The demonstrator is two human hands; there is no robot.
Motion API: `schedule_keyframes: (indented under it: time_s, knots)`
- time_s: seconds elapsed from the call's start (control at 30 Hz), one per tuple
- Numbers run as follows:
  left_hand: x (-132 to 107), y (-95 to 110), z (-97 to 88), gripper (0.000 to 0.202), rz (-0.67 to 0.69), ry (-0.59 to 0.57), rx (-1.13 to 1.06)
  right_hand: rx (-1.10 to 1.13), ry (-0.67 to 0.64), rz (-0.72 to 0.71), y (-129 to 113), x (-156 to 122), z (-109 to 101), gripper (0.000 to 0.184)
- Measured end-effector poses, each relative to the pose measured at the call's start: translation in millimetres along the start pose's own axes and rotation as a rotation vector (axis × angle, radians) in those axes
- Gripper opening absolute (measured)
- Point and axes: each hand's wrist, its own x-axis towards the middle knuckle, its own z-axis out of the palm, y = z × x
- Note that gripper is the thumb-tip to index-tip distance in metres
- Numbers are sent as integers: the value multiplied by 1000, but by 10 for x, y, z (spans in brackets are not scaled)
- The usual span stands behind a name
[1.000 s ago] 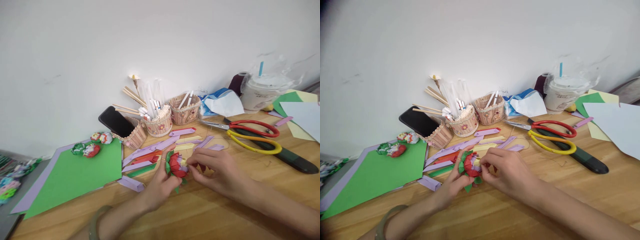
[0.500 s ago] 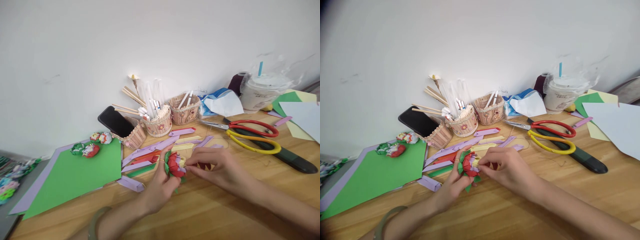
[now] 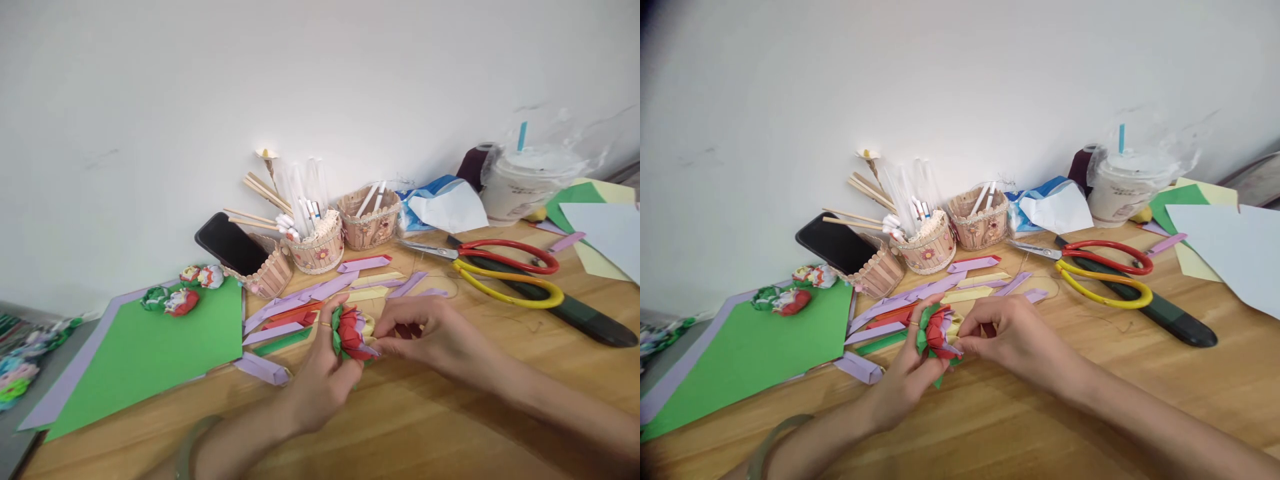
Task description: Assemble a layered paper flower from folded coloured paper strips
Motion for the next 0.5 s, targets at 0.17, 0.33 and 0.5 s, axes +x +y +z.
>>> schedule_keyframes:
  time_s: [0.17, 0.33, 0.5]
  knots:
    - [23, -20, 11, 65, -57, -7, -98, -74, 14, -144, -47, -16, -22, 18]
    - [51, -17, 14, 65, -60, -6, -154, -89, 26, -213, -48, -20, -38, 19]
    - [31, -21, 10, 67, -63, -13, -135, -109, -1, -89, -47, -6, -28, 14]
